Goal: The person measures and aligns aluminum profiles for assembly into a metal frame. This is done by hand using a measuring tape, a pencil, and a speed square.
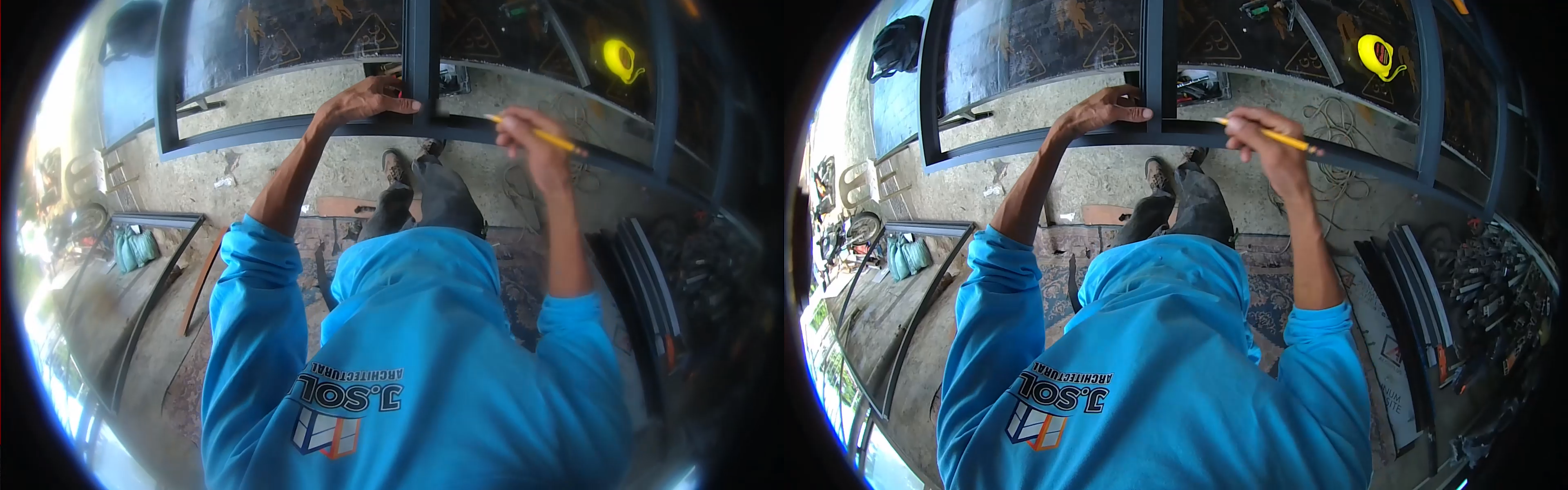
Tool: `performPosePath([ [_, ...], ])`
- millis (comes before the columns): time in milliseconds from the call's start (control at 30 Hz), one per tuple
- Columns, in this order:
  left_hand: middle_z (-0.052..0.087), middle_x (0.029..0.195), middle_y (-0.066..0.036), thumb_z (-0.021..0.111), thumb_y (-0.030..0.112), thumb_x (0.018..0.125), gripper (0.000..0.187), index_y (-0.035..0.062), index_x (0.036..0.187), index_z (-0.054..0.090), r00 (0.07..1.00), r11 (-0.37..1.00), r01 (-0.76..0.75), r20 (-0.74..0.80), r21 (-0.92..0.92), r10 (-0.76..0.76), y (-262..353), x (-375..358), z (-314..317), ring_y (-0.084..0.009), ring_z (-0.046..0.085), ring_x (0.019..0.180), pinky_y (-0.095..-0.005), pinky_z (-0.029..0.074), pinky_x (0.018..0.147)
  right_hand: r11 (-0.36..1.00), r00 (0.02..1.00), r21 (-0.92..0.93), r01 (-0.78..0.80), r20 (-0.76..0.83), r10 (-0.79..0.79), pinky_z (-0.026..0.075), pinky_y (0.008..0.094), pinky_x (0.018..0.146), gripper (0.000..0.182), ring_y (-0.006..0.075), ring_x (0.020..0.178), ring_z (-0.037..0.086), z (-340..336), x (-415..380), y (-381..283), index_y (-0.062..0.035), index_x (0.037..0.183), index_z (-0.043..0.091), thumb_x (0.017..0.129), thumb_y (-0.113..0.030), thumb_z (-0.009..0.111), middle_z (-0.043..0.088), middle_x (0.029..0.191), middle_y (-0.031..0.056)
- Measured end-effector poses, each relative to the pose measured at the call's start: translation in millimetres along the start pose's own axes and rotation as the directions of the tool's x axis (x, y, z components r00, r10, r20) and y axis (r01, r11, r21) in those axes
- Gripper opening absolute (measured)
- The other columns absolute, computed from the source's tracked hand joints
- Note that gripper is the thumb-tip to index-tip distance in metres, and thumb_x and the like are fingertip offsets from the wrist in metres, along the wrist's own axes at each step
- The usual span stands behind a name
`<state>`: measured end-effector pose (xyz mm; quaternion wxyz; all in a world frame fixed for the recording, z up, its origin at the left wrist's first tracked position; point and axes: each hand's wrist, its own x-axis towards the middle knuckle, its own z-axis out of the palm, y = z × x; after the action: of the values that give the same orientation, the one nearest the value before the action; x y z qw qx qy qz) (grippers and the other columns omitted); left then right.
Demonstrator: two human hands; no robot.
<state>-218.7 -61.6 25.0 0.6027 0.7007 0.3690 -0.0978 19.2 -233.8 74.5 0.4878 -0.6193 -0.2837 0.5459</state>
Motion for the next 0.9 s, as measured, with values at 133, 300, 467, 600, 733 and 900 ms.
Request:
performPosePath([
  [133, 0.061, 0.110, -0.018, 0.071, 0.059, 0.063, 0.075, 0.0064, 0.116, 0.061, 0.997, 0.991, -0.054, -0.043, 0.123, 0.060, -20.4, 12.0, 8.0, -0.0318, 0.056, 0.106, -0.0411, 0.040, 0.095, 0.983, 0.983, 0.013, 0.181, 0.028, -0.181, 0.046, 0.0211, 0.054, 0.016, 0.0089, 0.063, 0.059, 53.6, -6.2, 35.2, 0.0019, 0.092, 0.065, 0.082, -0.008, 0.058, 0.064, 0.075, 0.0067],
  [300, 0.061, 0.106, -0.018, 0.068, 0.063, 0.061, 0.080, 0.0020, 0.112, 0.061, 0.998, 0.989, -0.048, -0.026, 0.140, 0.052, -21.7, 12.3, 10.8, -0.0297, 0.058, 0.100, -0.0363, 0.042, 0.091, 0.952, 0.963, -0.151, 0.268, 0.016, -0.269, 0.045, 0.0211, 0.055, 0.014, 0.0077, 0.062, 0.058, 75.9, -3.2, 48.5, 0.0005, 0.089, 0.065, 0.081, -0.006, 0.056, 0.064, 0.074, 0.0050],
  [467, 0.058, 0.112, -0.021, 0.066, 0.069, 0.058, 0.089, 0.0027, 0.117, 0.058, 0.979, 0.979, -0.063, -0.180, 0.196, 0.099, -28.1, 9.2, 18.8, -0.0312, 0.058, 0.103, -0.0399, 0.041, 0.096, 0.862, 0.896, -0.266, 0.432, 0.017, -0.444, 0.044, 0.0207, 0.054, 0.011, 0.0066, 0.060, 0.056, 92.7, 8.1, 61.4, -0.0011, 0.086, 0.065, 0.080, -0.007, 0.059, 0.064, 0.071, 0.0034],
  [600, 0.058, 0.112, -0.018, 0.064, 0.050, 0.071, 0.067, 0.0033, 0.118, 0.057, 1.000, 0.991, 0.003, -0.032, 0.136, 0.001, 20.3, -10.2, 0.8, -0.0294, 0.056, 0.106, -0.0385, 0.040, 0.096, 0.832, 0.871, -0.308, 0.462, -0.021, -0.491, 0.045, 0.0199, 0.053, 0.009, 0.0065, 0.060, 0.058, 94.9, 10.0, 64.7, -0.0021, 0.083, 0.065, 0.080, -0.009, 0.061, 0.064, 0.068, 0.0028],
  [733, 0.055, 0.119, -0.016, 0.067, 0.045, 0.076, 0.061, 0.0031, 0.119, 0.057, 0.945, 0.934, -0.327, 0.066, 0.147, 0.320, -34.1, 18.5, -2.4, -0.0254, 0.050, 0.112, -0.0336, 0.037, 0.096, 0.751, 0.814, -0.387, 0.535, -0.004, -0.581, 0.046, 0.0218, 0.051, 0.005, 0.0084, 0.057, 0.058, 97.9, 11.5, 71.6, -0.0030, 0.079, 0.064, 0.078, -0.007, 0.062, 0.062, 0.066, 0.0033],
  [900, 0.055, 0.120, -0.013, 0.070, 0.049, 0.070, 0.067, 0.0051, 0.118, 0.058, 0.990, 0.989, 0.137, 0.040, -0.058, -0.135, 18.4, -6.2, -1.1, -0.0259, 0.051, 0.111, -0.0339, 0.040, 0.093, 0.704, 0.777, -0.411, 0.579, 0.016, -0.629, 0.047, 0.0221, 0.050, 0.003, 0.0088, 0.055, 0.057, 98.0, 15.0, 75.0, -0.0031, 0.077, 0.062, 0.077, -0.006, 0.062, 0.061, 0.064, 0.0035],
])
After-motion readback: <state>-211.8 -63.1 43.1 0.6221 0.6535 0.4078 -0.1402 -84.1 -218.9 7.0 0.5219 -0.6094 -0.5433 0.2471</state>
